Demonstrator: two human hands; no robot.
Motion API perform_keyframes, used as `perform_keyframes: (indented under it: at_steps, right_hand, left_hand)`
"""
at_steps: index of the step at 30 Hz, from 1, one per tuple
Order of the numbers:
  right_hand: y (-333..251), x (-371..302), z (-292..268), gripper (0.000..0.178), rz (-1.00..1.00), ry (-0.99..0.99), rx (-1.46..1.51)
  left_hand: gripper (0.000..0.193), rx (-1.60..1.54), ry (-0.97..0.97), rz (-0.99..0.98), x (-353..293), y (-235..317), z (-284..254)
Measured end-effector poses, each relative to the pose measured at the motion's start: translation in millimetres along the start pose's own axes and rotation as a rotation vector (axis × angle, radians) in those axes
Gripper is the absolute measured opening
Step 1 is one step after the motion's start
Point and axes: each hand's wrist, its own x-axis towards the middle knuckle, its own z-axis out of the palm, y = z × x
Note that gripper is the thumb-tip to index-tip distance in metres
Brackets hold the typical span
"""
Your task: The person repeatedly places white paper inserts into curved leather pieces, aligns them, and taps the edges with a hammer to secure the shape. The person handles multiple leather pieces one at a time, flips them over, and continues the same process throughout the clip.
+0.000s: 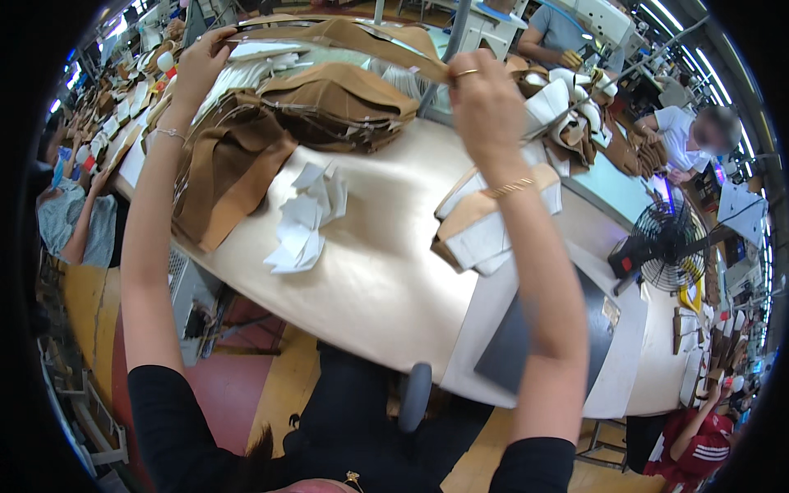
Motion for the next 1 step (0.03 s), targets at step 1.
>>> perform_keyframes:
  at_steps: [1]
  right_hand:
    - [1.3, 0.0, 26.3, 0.017, 0.032, -0.012, -0.11]
  left_hand:
    - [0.036, 0.087, 0.068, 0.126, 1.8, -28.0, 22.9]
